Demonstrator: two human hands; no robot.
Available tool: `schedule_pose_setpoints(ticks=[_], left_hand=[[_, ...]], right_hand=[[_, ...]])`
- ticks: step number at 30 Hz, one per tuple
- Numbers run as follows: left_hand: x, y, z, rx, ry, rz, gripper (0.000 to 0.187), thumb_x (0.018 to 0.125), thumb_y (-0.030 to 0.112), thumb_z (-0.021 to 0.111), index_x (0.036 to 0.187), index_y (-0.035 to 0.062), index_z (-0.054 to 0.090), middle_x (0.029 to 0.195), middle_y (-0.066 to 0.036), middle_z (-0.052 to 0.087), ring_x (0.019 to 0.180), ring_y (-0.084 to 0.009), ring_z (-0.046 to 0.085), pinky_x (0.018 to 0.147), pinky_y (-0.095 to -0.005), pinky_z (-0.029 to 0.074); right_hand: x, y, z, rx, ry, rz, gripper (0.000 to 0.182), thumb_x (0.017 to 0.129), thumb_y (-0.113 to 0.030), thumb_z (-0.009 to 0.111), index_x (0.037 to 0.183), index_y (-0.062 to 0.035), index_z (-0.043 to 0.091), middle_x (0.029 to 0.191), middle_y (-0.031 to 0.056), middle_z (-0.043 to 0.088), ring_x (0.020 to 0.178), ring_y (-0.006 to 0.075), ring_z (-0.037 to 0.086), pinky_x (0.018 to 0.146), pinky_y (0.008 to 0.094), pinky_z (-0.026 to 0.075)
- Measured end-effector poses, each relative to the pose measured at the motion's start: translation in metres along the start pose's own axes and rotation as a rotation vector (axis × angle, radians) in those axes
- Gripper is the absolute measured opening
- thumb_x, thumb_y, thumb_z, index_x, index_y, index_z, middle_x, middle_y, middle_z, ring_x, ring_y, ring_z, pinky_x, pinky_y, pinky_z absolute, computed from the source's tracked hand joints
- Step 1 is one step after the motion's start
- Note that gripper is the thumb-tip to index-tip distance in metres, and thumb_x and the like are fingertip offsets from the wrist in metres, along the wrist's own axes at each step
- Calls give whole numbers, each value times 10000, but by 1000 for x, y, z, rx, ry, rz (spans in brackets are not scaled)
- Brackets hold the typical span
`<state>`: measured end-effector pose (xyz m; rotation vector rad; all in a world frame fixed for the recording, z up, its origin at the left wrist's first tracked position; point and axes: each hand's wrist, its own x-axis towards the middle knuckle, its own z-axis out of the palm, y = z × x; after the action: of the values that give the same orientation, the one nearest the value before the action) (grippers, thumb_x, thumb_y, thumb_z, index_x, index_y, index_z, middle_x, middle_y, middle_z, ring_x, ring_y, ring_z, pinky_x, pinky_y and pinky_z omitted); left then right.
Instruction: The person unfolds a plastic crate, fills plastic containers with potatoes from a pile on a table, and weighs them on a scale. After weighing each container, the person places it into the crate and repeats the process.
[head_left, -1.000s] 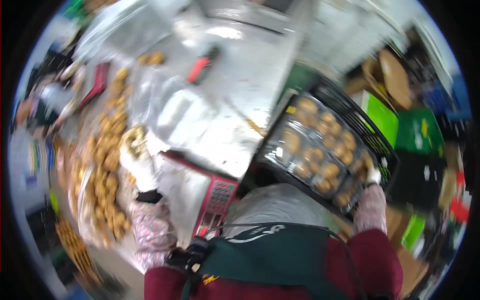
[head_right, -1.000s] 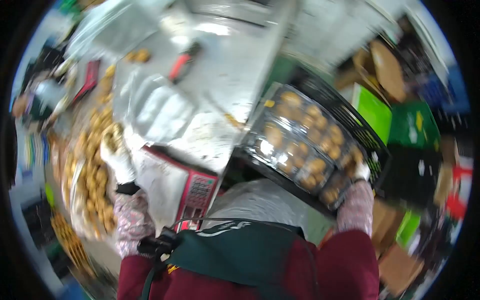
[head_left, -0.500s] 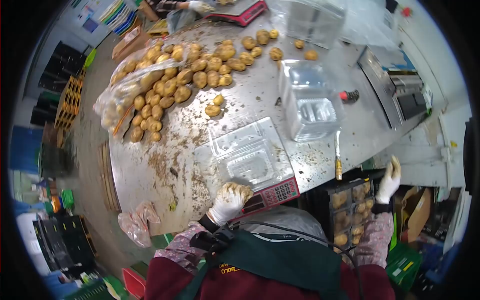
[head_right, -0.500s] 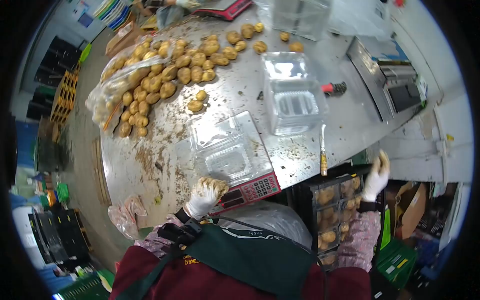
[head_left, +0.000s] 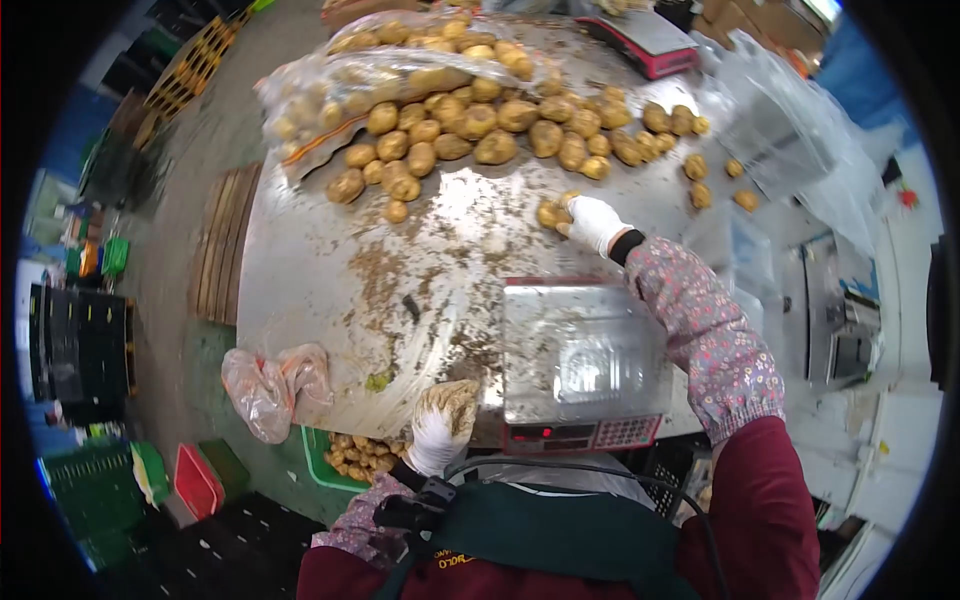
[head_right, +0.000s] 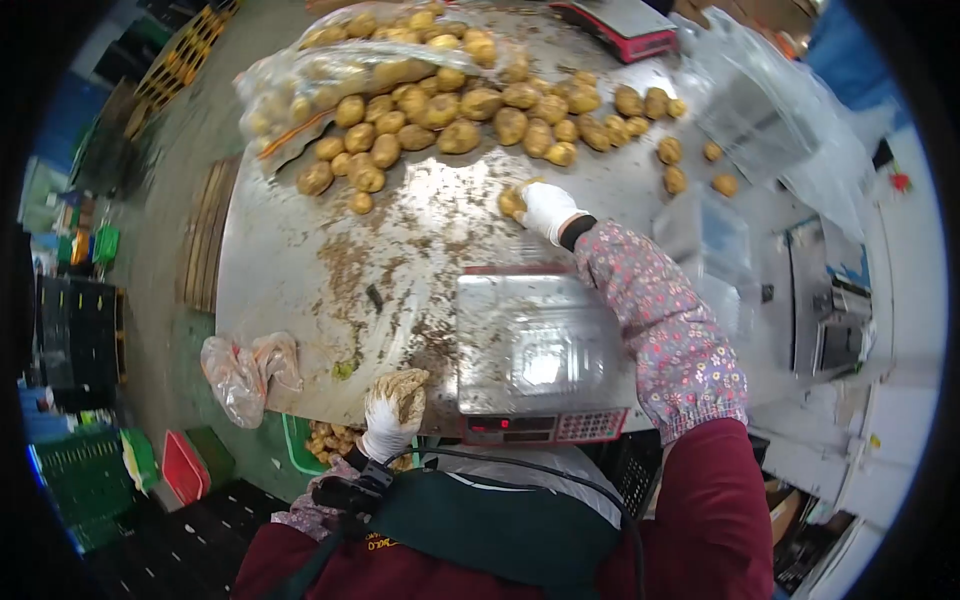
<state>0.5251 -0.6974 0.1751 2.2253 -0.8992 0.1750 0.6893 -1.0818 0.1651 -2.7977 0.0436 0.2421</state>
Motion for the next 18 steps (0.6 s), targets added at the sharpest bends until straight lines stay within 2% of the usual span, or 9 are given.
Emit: schedule_pose_setpoints(ticks=[5,8,10,12,13,14,16,17,18], left_hand=[[10,-59,-12,-13,-30,-186,244,839,52,661,1081,82,665,1068,-121,670,987,-333,629,845,-411,506],[47,-108,-7,-212,65,-373,208,870,93,656,1076,68,653,1080,-142,668,990,-344,639,828,-374,517],[79,-162,7,-53,123,-413,232,891,95,617,1121,77,643,1079,-145,665,962,-329,636,824,-398,521],[134,-191,8,-45,218,-449,263,897,161,621,1144,72,635,1121,-176,653,1029,-343,623,890,-398,507],[157,-221,20,32,249,-407,317,891,196,630,1183,75,619,1171,-188,633,1061,-346,613,919,-411,495],[180,-250,34,107,277,-364,373,884,231,639,1223,77,603,1221,-200,612,1093,-348,603,949,-424,484],[255,-253,47,289,216,-373,534,871,318,652,1336,82,540,1321,-215,554,1202,-352,547,1028,-451,430],[273,-253,56,352,206,-336,615,857,363,665,1385,92,502,1355,-214,532,1245,-348,517,1059,-452,399],[289,-253,65,416,196,-300,698,844,407,678,1433,101,463,1389,-213,509,1289,-344,488,1091,-453,369]], right_hand=[[56,-5,41,-176,-239,-76,410,798,-262,719,1111,-30,593,1061,250,664,998,402,653,836,471,531],[69,-6,53,-184,-262,-97,434,768,-265,724,1087,-4,591,1059,260,660,1006,403,651,845,465,531],[77,-4,55,-19,-217,150,433,762,-293,706,1081,-8,638,1017,261,687,1000,388,664,876,426,530],[73,-4,36,225,-61,137,376,759,-311,707,956,8,674,884,243,697,881,373,682,830,398,533],[77,11,39,329,-3,228,309,802,-276,683,930,5,694,831,175,712,811,283,693,780,353,539],[70,10,31,539,41,225,263,904,-259,626,883,-3,685,700,106,674,612,192,648,586,320,515],[51,5,-12,921,-176,417,298,949,-299,634,860,-21,691,659,68,640,478,149,552,435,313,433],[42,0,-19,1026,-165,398,363,1003,-312,575,787,-32,659,584,43,578,367,126,437,334,298,284],[32,-7,-25,1021,-159,404,363,1003,-312,575,787,-32,659,584,43,578,367,126,437,334,298,284]])
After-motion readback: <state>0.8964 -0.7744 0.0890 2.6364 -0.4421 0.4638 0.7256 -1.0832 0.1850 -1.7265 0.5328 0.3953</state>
